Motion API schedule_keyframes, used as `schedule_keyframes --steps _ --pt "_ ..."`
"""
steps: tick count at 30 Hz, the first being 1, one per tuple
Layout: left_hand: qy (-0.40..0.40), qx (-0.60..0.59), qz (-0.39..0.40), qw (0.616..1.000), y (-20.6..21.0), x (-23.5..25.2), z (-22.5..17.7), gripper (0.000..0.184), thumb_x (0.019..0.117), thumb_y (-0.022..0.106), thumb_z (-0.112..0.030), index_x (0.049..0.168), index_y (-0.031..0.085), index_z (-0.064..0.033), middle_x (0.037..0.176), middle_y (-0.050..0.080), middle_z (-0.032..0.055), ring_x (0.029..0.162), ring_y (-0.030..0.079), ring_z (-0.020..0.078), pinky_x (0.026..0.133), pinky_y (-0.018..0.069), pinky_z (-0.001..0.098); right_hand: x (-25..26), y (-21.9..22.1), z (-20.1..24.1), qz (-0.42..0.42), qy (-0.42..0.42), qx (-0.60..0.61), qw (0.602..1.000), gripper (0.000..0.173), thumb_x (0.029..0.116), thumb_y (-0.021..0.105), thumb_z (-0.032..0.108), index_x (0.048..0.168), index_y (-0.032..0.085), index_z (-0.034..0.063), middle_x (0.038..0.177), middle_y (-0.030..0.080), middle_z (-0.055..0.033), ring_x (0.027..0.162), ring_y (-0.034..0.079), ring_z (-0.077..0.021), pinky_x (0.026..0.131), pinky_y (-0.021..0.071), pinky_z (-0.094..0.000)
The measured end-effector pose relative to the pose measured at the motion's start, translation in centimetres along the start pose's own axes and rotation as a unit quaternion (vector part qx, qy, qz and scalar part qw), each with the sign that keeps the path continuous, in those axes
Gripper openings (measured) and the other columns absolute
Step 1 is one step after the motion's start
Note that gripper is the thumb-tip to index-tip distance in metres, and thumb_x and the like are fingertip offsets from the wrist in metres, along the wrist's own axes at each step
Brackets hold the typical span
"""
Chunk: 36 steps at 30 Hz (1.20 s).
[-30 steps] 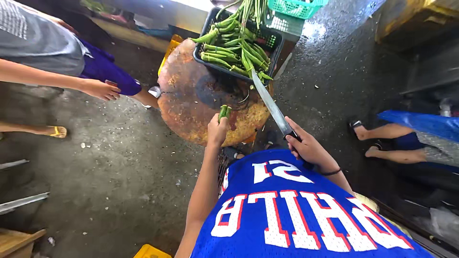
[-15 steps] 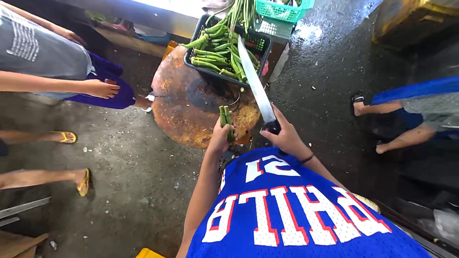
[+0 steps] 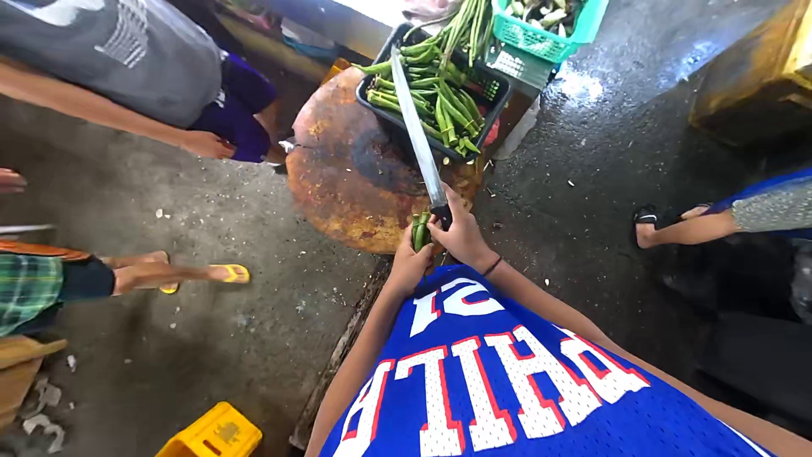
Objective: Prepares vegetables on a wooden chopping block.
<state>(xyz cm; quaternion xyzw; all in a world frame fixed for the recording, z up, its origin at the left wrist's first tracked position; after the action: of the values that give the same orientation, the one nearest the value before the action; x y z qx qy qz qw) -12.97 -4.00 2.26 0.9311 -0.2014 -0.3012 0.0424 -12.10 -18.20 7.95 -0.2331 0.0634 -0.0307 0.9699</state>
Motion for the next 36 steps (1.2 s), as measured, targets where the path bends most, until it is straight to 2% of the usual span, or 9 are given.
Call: schedule_keyframes --steps 3,10,14,16,23,27,29,32,36 --pt "0.006 0.043 0.017 0.999 -0.5 -0.7 0.6 0.064 0.1041 0.059 -0.014 0.159 0.028 -0.025 0.08 0.058 0.0093 0.054 0.054 0.0169 0.05 0.0512 0.0323 -0.1 1.1 -0.7 0.016 0.018 -0.026 0.999 0.095 0.087 0.077 0.009 0.164 0.023 0.024 0.112 0.069 -0.0185 0.076 0.069 -0.0323 0.063 0.0598 -0.0513" --pt "-0.007 0.056 -0.035 0.998 -3.2 -2.2 2.1 0.064 0.1046 0.06 -0.017 0.16 0.029 -0.0225 0.094 0.067 0.0132 0.062 0.065 0.021 0.057 0.0599 0.0366 1.3 1.9 -0.7 0.015 0.003 -0.065 0.998 0.076 0.0933 0.07 0.014 0.159 0.032 0.0166 0.098 0.069 -0.0134 0.069 0.066 -0.0255 0.058 0.0586 -0.0454" --pt "-0.048 -0.01 -0.139 0.989 -7.5 -3.6 3.7 0.054 0.1049 0.06 -0.019 0.154 0.036 -0.0179 0.094 0.065 0.0133 0.063 0.064 0.0205 0.058 0.0592 0.0357 7.4 -1.1 -0.2 -0.06 0.021 -0.149 0.987 0.068 0.0956 0.068 0.022 0.155 0.037 0.0093 0.112 0.071 -0.0161 0.092 0.073 -0.0296 0.082 0.0609 -0.0507" --pt "-0.049 -0.038 -0.197 0.978 -10.1 -4.5 4.2 0.053 0.1049 0.06 -0.019 0.152 0.036 -0.0148 0.093 0.065 0.0123 0.062 0.064 0.0191 0.056 0.059 0.0349 9.0 -2.8 0.0 -0.051 0.025 -0.184 0.981 0.068 0.0992 0.067 0.03 0.156 0.035 0.0104 0.106 0.072 -0.0181 0.089 0.072 -0.0333 0.082 0.059 -0.0531" --pt "-0.002 -0.115 -0.38 0.918 -20.4 -7.3 5.1 0.045 0.1044 0.061 -0.02 0.144 0.04 -0.0119 0.099 0.062 0.0086 0.065 0.064 0.0165 0.058 0.0591 0.0334 0.1 4.3 -2.1 0.269 0.029 -0.218 0.938 0.043 0.1066 0.054 0.04 0.145 0.05 0.0211 0.084 0.069 -0.0139 0.068 0.069 -0.0313 0.062 0.0586 -0.0545" --pt "0.017 -0.117 -0.413 0.903 -24.0 -7.7 4.9 0.042 0.104 0.061 -0.019 0.14 0.041 -0.0129 0.1 0.061 0.0073 0.064 0.063 0.0154 0.058 0.0595 0.033 -3.5 9.8 -7.0 0.388 0.074 -0.181 0.901 0.046 0.1083 0.047 0.044 0.149 0.047 0.0233 0.099 0.072 -0.0169 0.089 0.071 -0.0353 0.082 0.0567 -0.0599" --pt "0.004 -0.111 -0.413 0.904 -24.8 -7.5 4.7 0.044 0.1042 0.06 -0.018 0.143 0.04 -0.0128 0.102 0.06 0.0082 0.064 0.063 0.0154 0.057 0.0588 0.0319 -3.4 9.1 -8.0 0.372 0.133 -0.143 0.908 0.047 0.1086 0.046 0.044 0.151 0.046 0.024 0.099 0.072 -0.0173 0.083 0.071 -0.0325 0.078 0.0581 -0.0558" --pt "-0.027 -0.087 -0.378 0.921 -24.7 -6.1 4.3 0.042 0.102 0.063 -0.014 0.14 0.045 -0.0129 0.1 0.061 0.0077 0.064 0.062 0.0147 0.056 0.0574 0.0307 -3.0 4.6 -9.0 0.257 0.228 -0.086 0.935 0.051 0.1092 0.043 0.047 0.155 0.041 0.0241 0.082 0.068 -0.0149 0.056 0.063 -0.025 0.055 0.0573 -0.0442" --pt "-0.044 -0.043 -0.304 0.951 -23.2 -4.0 4.0 0.043 0.1015 0.064 -0.019 0.14 0.047 -0.0124 0.096 0.063 0.0071 0.064 0.061 0.0144 0.056 0.0558 0.0305 -3.8 1.0 -7.2 0.137 0.244 -0.068 0.958 0.048 0.1094 0.039 0.049 0.152 0.038 0.0267 0.072 0.062 -0.0112 0.048 0.059 -0.0232 0.046 0.0541 -0.0407"
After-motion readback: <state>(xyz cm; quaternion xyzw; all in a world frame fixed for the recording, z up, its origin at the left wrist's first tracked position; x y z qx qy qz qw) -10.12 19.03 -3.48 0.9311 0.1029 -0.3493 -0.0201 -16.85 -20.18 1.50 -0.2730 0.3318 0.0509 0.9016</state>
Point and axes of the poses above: each hand's wrist, its own x-axis towards the middle knuckle, its own y-axis out of the palm, z = x × y, the point moved 6 cm from there along x, towards the middle knuckle
